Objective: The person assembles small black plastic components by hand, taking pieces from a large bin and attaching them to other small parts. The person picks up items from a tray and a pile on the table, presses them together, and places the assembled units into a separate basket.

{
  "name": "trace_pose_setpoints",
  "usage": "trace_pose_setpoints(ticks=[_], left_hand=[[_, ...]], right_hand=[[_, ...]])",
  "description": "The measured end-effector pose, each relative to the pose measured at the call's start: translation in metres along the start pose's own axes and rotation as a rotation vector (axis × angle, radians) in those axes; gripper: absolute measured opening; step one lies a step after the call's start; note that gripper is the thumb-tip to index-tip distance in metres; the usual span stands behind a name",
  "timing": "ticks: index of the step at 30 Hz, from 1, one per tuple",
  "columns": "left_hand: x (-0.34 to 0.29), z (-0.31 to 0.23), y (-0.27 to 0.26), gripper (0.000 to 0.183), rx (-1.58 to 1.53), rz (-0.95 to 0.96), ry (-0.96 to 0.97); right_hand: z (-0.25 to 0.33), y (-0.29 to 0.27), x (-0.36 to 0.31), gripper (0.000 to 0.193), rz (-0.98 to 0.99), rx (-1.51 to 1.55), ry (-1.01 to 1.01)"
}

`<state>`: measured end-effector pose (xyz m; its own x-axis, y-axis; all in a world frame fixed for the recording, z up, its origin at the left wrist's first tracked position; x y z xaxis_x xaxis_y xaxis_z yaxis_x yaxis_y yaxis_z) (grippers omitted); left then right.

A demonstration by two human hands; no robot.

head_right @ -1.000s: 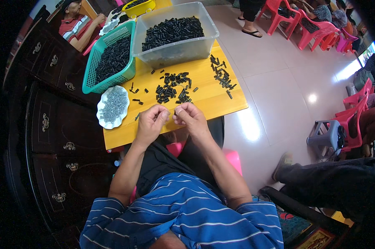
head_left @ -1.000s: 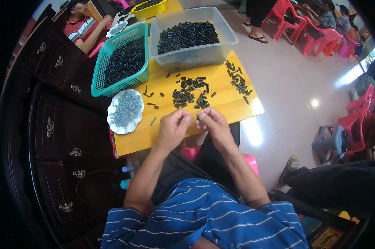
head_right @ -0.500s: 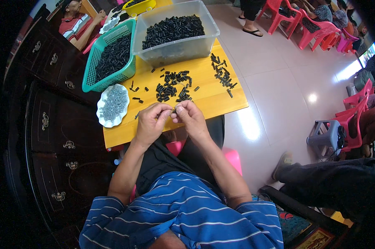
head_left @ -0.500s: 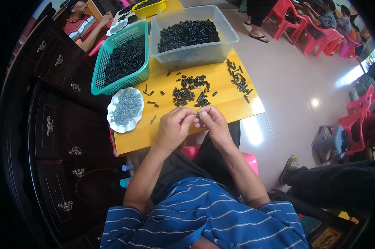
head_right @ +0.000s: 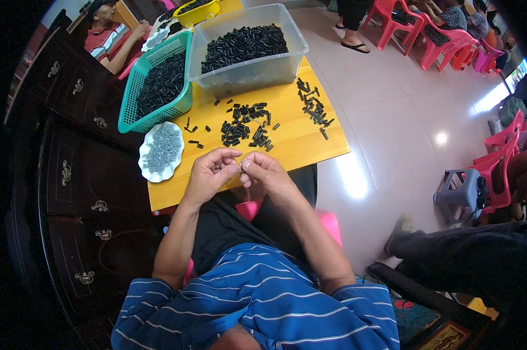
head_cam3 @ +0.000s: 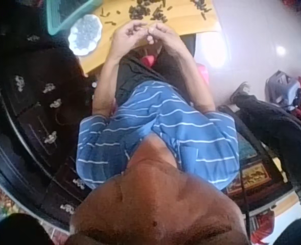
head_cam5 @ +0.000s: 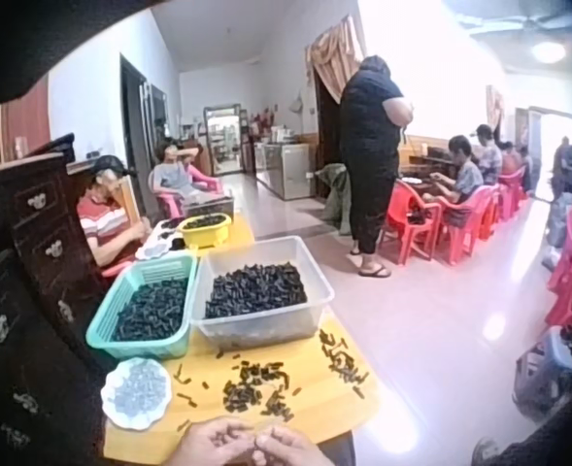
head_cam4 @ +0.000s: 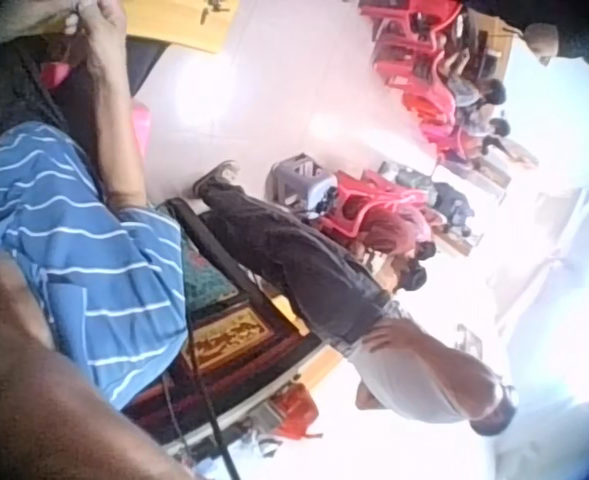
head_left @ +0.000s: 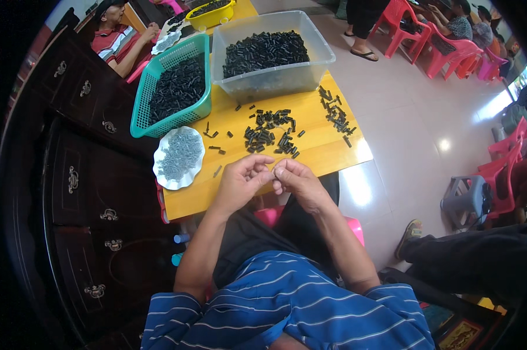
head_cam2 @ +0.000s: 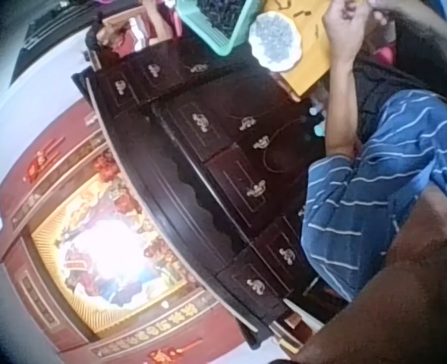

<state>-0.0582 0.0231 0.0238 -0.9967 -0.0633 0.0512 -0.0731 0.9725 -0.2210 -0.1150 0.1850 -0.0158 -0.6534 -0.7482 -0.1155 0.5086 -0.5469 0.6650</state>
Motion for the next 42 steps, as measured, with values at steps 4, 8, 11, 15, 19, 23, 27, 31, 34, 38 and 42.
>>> trace_pose_setpoints(ticks=[4,8,11,15,19,23,27,31,34,38,42], left_hand=[[0.000,-0.009,0.001,0.021,0.049,0.028,-0.008],[0.000,-0.008,0.000,0.015,-0.035,0.060,-0.044],[0.000,-0.009,-0.002,0.010,0.027,0.058,-0.061],[0.009,0.005,-0.005,0.008,0.127,-0.120,0.012],[0.022,0.011,-0.004,0.005,0.651,-0.343,0.190],[0.035,0.024,0.008,0.006,0.864,-0.350,0.255],[0.046,0.029,0.014,0.006,0.906,-0.343,0.287],[0.048,0.030,0.015,0.010,0.903,-0.342,0.271],[0.050,0.030,0.009,0.013,0.874,-0.338,0.234],[0.060,0.023,0.006,0.015,0.930,-0.332,0.324],[0.070,0.026,0.007,0.014,0.986,-0.262,0.365]], right_hand=[[0.003,-0.001,-0.001,0.016,0.050,-0.010,0.027],[0.002,-0.002,-0.002,0.017,0.063,0.008,0.051],[-0.001,-0.003,-0.001,0.017,0.053,0.024,0.082],[0.001,-0.004,0.000,0.015,0.013,0.099,0.062],[0.004,-0.016,0.002,0.015,-0.067,0.247,-0.002],[0.008,-0.021,0.001,0.019,-0.087,0.333,-0.048],[0.008,-0.027,0.003,0.021,-0.128,0.377,-0.078],[0.009,-0.031,0.003,0.021,-0.184,0.446,-0.104],[0.012,-0.030,0.001,0.020,-0.204,0.458,-0.105],[0.011,-0.031,0.003,0.019,-0.196,0.436,-0.107],[0.012,-0.030,0.002,0.018,-0.212,0.420,-0.112]])
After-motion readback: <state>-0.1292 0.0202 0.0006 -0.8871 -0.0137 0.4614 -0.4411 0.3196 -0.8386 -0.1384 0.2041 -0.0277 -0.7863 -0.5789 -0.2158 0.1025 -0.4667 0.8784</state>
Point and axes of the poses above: each hand's wrist, its own x-axis towards the middle knuckle, its own y-axis out of the palm, z = x × y, the point moved 3 cm from there along x, towards the middle knuckle, and after that the axes turned 7 degrees about x, right-handed, at the moved point
